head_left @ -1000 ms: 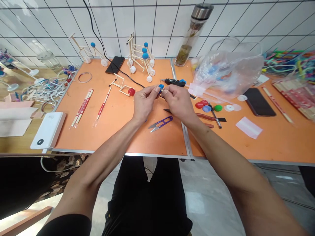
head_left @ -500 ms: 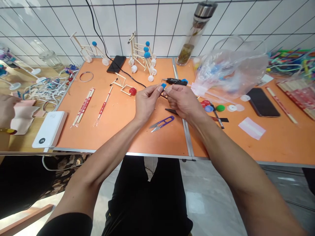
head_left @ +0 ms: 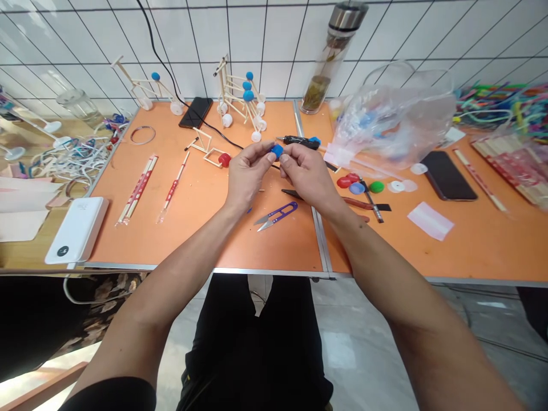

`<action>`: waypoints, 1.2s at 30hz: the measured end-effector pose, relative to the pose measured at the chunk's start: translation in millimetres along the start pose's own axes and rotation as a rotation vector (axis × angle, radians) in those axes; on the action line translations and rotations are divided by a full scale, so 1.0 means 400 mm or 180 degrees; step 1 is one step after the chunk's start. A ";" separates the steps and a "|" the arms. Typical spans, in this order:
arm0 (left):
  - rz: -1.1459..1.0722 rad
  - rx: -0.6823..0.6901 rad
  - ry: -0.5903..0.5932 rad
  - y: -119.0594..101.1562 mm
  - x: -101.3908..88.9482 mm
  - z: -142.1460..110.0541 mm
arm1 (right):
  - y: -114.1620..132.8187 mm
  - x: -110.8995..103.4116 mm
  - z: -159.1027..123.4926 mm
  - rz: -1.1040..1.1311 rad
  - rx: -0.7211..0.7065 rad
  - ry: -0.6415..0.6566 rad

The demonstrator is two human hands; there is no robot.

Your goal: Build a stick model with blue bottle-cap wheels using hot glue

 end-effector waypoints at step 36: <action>-0.0475 -0.0899 0.0174 0.026 -0.047 0.032 | 0.022 -0.026 0.001 0.0001 -0.0083 -0.0312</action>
Point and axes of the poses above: each hand's wrist, its own z-axis towards the middle knuckle, its own x-axis out of the palm, y = z × x, the point moved 7 cm from there along z, towards the middle knuckle, and after that the axes turned 4 degrees about y, right-handed, at the moved point
